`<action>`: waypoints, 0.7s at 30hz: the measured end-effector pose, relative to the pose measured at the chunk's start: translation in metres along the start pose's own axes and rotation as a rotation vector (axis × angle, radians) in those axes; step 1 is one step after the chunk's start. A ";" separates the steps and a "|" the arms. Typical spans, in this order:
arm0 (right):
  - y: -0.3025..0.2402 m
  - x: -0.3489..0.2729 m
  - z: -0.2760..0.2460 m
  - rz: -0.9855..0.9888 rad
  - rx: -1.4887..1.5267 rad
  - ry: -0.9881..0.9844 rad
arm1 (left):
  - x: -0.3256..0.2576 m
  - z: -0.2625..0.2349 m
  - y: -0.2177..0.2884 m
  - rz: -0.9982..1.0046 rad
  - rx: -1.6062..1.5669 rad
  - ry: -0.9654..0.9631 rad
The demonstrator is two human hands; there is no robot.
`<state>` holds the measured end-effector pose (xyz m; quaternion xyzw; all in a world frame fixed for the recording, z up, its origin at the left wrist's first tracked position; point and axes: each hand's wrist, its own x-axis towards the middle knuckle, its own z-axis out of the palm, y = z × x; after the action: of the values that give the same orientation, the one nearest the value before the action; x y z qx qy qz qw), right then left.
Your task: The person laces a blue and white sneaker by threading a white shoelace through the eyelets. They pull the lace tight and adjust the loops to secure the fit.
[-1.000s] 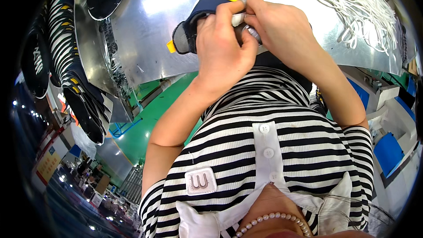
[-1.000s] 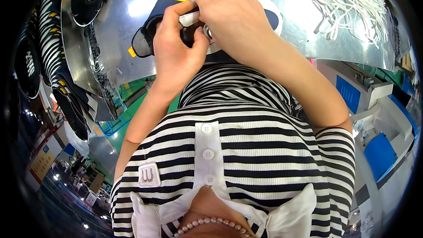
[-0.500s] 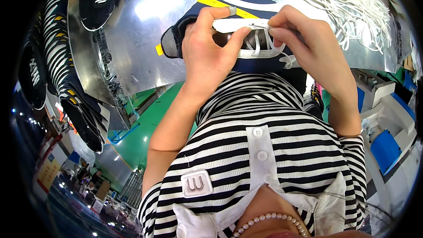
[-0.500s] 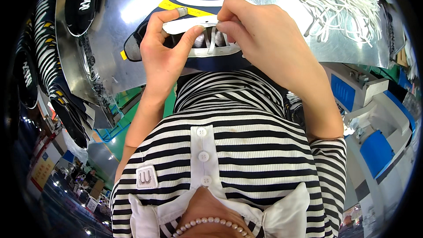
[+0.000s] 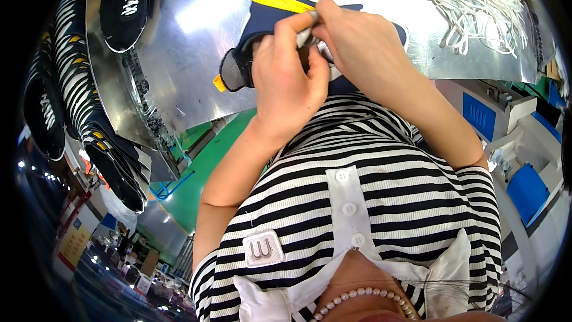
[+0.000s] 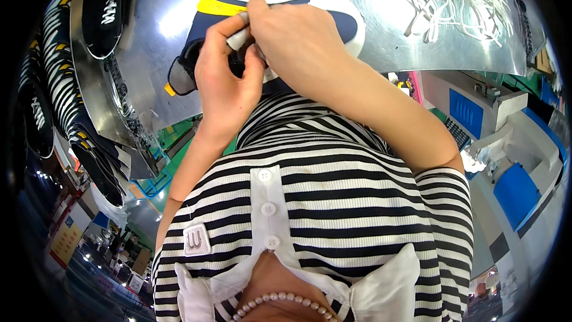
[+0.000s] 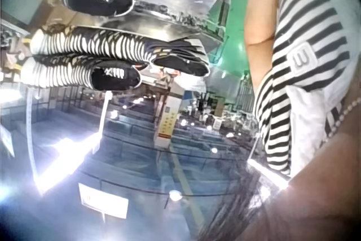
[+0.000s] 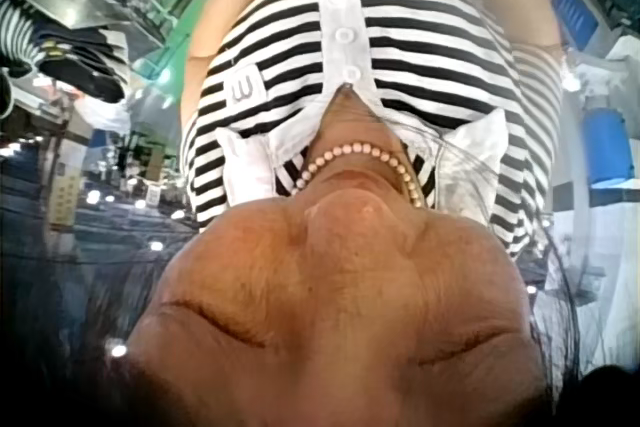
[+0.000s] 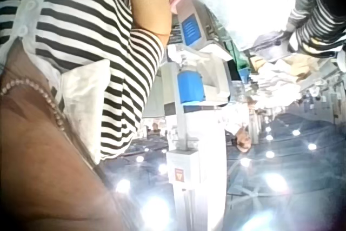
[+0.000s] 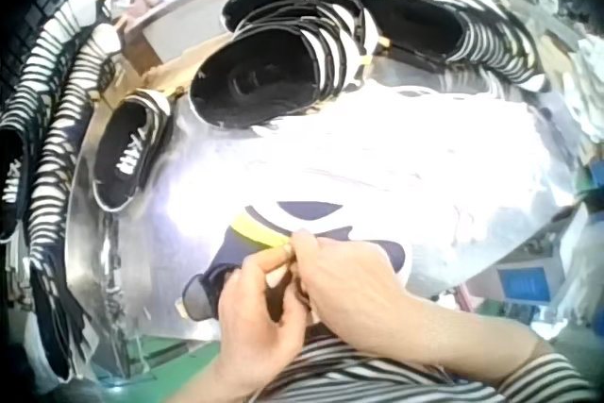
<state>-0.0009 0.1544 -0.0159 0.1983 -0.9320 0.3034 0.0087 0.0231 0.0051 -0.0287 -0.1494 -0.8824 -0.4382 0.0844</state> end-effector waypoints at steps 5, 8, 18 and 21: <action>0.011 -0.014 -0.060 0.210 0.218 -0.184 | 0.007 -0.015 -0.003 -0.506 -0.653 0.060; 0.027 -0.025 -0.049 0.192 0.595 0.153 | 0.018 -0.021 -0.002 -0.558 -0.553 0.020; 0.038 -0.009 -0.004 0.298 0.494 0.202 | 0.019 -0.033 -0.002 -0.499 -0.497 -0.136; 0.036 -0.001 -0.002 0.123 0.308 0.223 | 0.023 -0.026 0.006 -0.482 -0.497 -0.131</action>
<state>-0.0139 0.1829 -0.0346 0.1052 -0.8781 0.4626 0.0628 0.0041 -0.0082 -0.0018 0.0196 -0.7623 -0.6363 -0.1171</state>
